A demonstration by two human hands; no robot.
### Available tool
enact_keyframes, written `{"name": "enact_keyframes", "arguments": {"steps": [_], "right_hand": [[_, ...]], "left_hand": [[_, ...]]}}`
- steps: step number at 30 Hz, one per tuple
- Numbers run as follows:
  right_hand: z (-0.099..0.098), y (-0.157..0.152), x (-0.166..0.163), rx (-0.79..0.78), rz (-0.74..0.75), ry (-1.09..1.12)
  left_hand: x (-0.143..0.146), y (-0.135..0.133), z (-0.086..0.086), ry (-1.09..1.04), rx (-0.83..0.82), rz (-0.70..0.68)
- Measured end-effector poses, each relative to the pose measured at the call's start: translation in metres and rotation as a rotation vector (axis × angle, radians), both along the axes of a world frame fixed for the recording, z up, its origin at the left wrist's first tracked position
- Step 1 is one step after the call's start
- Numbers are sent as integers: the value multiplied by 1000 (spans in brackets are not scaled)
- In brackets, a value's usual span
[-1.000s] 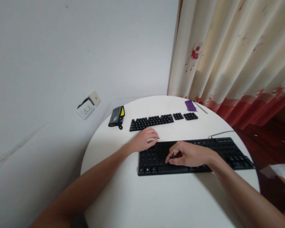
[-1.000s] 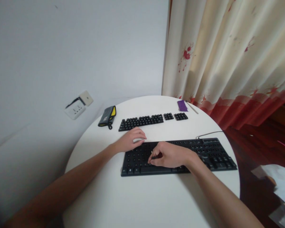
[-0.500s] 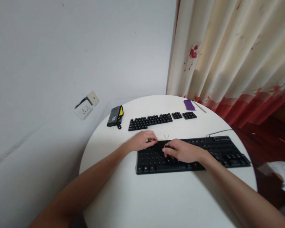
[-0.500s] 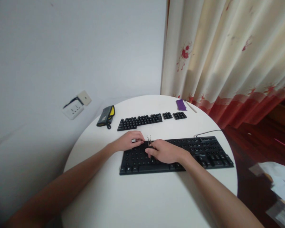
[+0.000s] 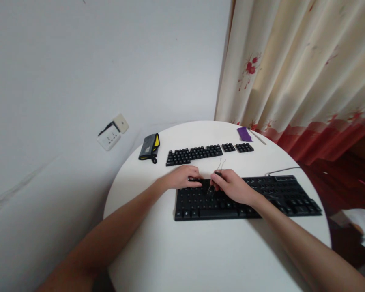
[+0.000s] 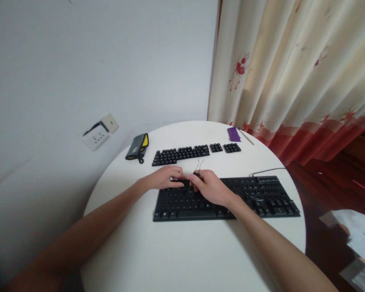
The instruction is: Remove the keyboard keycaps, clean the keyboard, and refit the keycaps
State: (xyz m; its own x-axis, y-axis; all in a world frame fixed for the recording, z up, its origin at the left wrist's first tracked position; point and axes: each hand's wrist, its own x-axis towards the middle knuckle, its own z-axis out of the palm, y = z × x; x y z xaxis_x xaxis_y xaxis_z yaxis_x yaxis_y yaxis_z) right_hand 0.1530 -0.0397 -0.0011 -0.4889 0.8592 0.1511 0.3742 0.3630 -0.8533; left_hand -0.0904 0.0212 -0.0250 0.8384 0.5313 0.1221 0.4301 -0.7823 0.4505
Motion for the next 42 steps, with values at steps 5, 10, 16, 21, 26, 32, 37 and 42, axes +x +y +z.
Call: {"name": "enact_keyframes", "arguments": {"steps": [5, 10, 16, 21, 26, 32, 37, 42], "right_hand": [[0, 2, -2, 91, -136, -1], [-2, 0, -6, 115, -189, 7], [-4, -4, -10, 134, -167, 33], [-11, -2, -11, 76, -217, 84], [-23, 4, -13, -150, -182, 228], [-26, 7, -13, -133, -248, 238], [-24, 5, -12, -14, -279, 190], [-21, 4, -13, 34, -283, 126]], "left_hand": [[-12, 4, 4, -41, 50, 71], [5, -18, 15, -231, 55, 135], [30, -41, 17, -212, 0, 198], [29, -41, 8, -257, -23, 254], [29, -40, 6, -241, 112, 179], [34, -45, 8, -71, 401, 146], [38, -49, 8, -40, 509, 176], [42, -52, 9, -119, 435, 148]]}}
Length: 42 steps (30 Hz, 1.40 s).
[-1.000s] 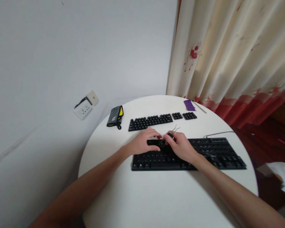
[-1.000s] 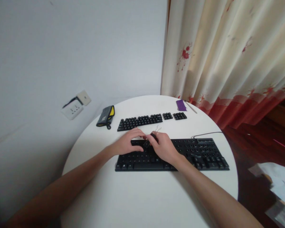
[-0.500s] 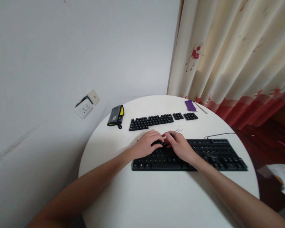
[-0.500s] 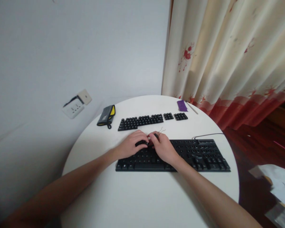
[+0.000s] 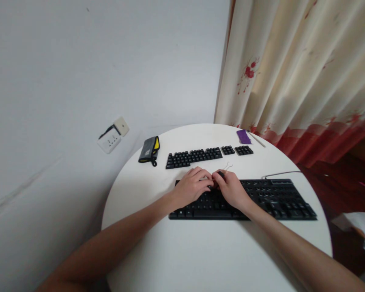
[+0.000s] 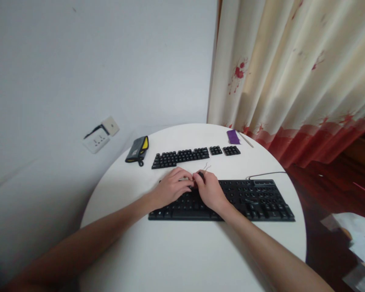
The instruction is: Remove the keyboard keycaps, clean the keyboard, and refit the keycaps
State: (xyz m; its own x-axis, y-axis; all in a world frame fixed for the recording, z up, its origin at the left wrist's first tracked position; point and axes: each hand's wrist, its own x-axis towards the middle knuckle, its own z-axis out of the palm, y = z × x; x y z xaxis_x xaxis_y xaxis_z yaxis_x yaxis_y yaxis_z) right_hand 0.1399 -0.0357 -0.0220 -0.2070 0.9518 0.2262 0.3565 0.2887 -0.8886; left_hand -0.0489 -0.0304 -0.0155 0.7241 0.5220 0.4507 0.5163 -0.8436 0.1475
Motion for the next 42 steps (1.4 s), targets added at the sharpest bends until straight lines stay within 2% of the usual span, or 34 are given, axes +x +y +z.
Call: {"name": "enact_keyframes", "arguments": {"steps": [4, 6, 8, 11, 14, 21, 25, 35, 42], "right_hand": [[2, 1, 0, -49, -13, 54], [2, 1, 1, -82, -30, 98], [3, 2, 2, -107, -46, 125], [3, 3, 2, -127, -56, 137], [3, 3, 2, -130, -58, 136], [2, 5, 5, -107, -60, 118], [3, 4, 4, -106, -49, 119], [2, 2, 3, -93, -35, 120], [1, 3, 3, -98, -37, 107]], "left_hand": [[-3, 5, 3, -121, -82, -37], [-10, 18, 6, -191, -80, 4], [-18, 36, 8, -258, -49, 108], [-31, 66, 7, -181, -16, 251], [-38, 81, 0, -45, -25, 348], [-42, 78, -19, 46, -73, 381], [-44, 79, -21, 22, -50, 387], [-40, 79, -22, -71, -34, 565], [-41, 81, -24, -74, -79, 617]]}}
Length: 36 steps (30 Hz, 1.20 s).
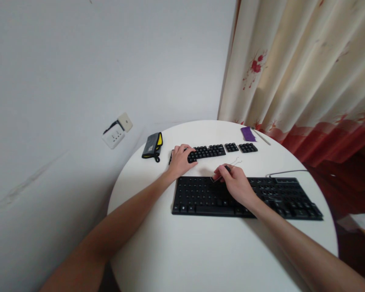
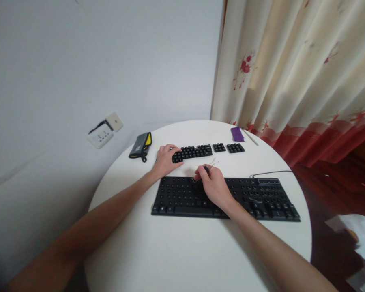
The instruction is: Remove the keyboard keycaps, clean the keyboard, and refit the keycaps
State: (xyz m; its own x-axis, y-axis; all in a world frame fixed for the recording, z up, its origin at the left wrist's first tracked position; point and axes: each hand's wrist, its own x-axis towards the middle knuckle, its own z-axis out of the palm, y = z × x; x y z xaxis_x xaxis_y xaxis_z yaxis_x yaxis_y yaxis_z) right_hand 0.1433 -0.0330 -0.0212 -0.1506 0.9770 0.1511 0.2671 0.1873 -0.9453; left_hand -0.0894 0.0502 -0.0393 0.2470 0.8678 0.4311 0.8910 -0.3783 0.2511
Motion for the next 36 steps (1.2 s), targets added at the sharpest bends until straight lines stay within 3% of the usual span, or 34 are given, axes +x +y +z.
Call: {"name": "enact_keyframes", "arguments": {"steps": [15, 36], "right_hand": [[3, 1, 0, -13, 18, 4], [3, 3, 3, -32, 27, 1]], "left_hand": [[-16, -8, 2, 34, -33, 17], [-17, -4, 0, 35, -30, 34]]}}
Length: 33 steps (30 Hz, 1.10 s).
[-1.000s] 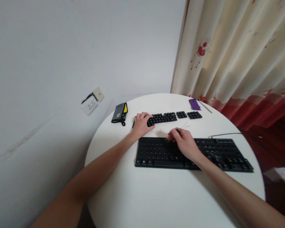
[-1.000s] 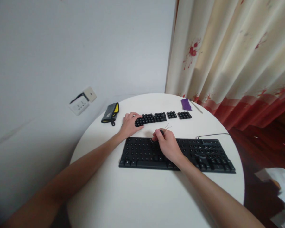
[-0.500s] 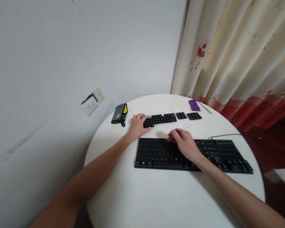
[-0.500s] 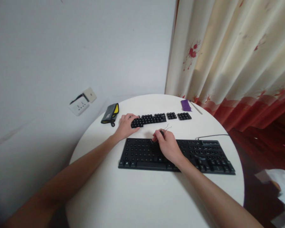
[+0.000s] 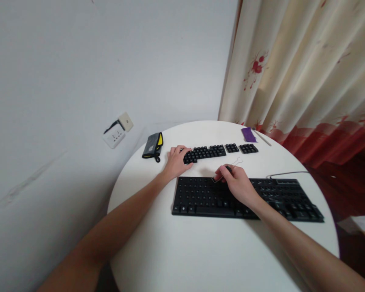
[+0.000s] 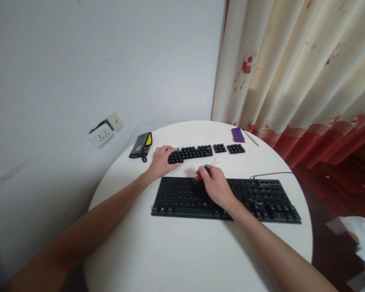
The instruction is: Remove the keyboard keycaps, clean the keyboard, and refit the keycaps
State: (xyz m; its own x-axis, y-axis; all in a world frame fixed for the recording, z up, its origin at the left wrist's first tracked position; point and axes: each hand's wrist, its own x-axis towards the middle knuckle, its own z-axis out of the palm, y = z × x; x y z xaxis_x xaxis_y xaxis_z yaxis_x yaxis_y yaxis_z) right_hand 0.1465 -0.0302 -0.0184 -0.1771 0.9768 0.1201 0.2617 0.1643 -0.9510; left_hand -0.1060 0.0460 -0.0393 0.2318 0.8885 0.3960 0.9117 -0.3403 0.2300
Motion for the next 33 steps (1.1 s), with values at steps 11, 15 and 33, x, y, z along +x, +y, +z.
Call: {"name": "enact_keyframes", "arguments": {"steps": [11, 15, 33], "right_hand": [[3, 0, 3, -11, 13, -32], [7, 2, 7, 5, -5, -25], [32, 1, 24, 185, 127, -255]], "left_hand": [[-5, -1, 8, -14, 3, -44], [-24, 7, 18, -174, 200, -9], [16, -32, 33, -245, -64, -437]]}}
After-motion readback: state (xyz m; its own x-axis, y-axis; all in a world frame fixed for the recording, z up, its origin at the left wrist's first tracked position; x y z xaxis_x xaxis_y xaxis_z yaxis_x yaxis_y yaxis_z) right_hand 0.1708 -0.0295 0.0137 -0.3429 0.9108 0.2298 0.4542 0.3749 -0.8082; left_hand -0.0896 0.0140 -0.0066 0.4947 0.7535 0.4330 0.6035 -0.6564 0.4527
